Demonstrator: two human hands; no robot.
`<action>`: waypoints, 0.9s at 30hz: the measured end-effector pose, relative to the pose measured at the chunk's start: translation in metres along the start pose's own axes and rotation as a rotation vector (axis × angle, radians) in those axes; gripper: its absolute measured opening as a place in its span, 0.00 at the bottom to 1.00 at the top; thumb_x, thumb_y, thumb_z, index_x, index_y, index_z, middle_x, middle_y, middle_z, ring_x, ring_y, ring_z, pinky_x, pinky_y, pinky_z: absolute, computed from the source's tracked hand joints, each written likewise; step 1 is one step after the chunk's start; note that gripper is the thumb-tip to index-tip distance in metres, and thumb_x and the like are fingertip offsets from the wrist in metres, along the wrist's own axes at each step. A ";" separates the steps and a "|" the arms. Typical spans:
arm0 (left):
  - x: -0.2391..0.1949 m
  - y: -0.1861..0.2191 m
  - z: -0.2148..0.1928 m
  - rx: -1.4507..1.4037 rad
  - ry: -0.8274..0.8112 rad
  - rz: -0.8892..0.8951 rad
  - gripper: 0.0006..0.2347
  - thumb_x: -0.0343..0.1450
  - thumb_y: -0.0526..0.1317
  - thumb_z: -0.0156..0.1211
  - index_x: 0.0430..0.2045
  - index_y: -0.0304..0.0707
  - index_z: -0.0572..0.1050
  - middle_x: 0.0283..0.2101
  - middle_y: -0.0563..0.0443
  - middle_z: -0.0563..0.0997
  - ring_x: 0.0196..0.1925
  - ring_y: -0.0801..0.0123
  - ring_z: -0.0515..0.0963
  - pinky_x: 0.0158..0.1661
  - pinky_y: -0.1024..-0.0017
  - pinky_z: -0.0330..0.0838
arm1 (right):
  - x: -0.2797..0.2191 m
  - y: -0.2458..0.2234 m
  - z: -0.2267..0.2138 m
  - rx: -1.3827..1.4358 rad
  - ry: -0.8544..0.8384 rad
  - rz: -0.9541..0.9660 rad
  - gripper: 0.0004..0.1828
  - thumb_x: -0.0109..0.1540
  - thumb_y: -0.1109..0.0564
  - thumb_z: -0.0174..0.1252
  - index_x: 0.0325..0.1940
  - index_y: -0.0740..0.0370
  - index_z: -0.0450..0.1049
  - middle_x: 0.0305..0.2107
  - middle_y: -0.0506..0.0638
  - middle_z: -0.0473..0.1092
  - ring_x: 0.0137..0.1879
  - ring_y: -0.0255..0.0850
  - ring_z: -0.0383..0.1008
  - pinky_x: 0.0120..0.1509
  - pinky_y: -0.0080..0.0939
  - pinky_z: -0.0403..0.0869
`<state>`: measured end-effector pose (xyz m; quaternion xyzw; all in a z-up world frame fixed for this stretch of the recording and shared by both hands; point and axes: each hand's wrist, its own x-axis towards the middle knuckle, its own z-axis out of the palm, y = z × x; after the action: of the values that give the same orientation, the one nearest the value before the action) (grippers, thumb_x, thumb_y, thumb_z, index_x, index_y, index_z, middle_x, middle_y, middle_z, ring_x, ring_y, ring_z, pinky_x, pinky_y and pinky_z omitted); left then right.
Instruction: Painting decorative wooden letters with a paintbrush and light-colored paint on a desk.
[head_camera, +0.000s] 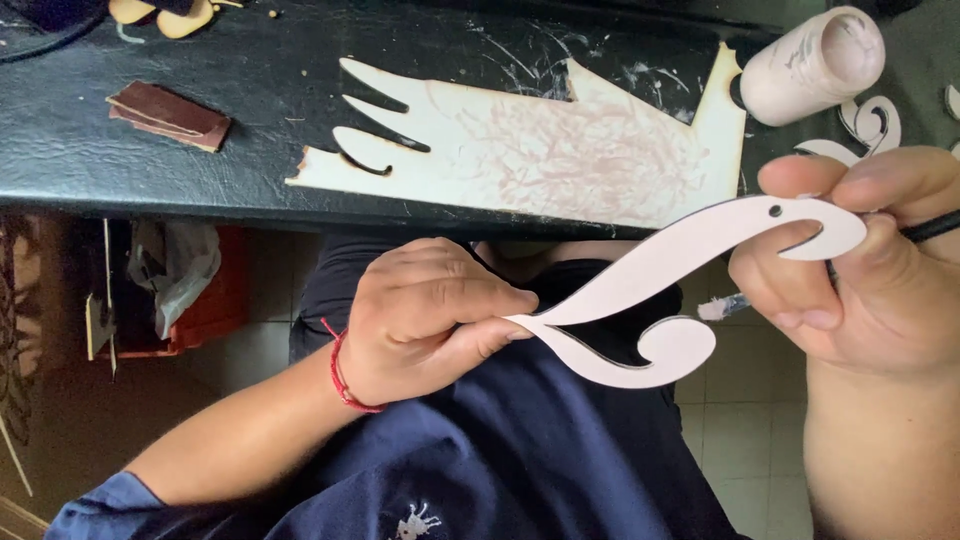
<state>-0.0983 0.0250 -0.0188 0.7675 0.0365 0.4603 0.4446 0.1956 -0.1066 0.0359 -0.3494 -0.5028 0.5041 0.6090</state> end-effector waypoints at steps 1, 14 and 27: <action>0.001 -0.001 0.000 -0.002 -0.003 0.014 0.06 0.72 0.38 0.60 0.36 0.34 0.77 0.31 0.49 0.83 0.29 0.64 0.84 0.35 0.68 0.74 | 0.000 -0.001 0.001 -0.019 0.008 0.000 0.14 0.74 0.56 0.50 0.64 0.56 0.70 0.66 0.57 0.66 0.18 0.30 0.60 0.22 0.29 0.66; 0.009 -0.005 -0.008 0.261 -0.067 0.135 0.05 0.72 0.35 0.63 0.37 0.32 0.79 0.35 0.49 0.84 0.32 0.63 0.84 0.36 0.70 0.73 | 0.015 0.001 0.095 -0.823 0.388 0.164 0.50 0.58 0.70 0.55 0.78 0.59 0.35 0.49 0.79 0.71 0.15 0.29 0.48 0.24 0.23 0.52; 0.011 -0.010 -0.005 0.287 -0.053 0.166 0.05 0.72 0.35 0.65 0.37 0.33 0.79 0.34 0.49 0.84 0.32 0.65 0.84 0.35 0.70 0.73 | 0.023 0.019 0.090 -1.038 0.437 0.060 0.27 0.66 0.63 0.52 0.65 0.83 0.58 0.29 0.64 0.72 0.31 0.46 0.73 0.43 0.38 0.70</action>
<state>-0.0921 0.0387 -0.0175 0.8355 0.0268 0.4651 0.2916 0.1033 -0.0869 0.0471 -0.7136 -0.5368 0.1239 0.4327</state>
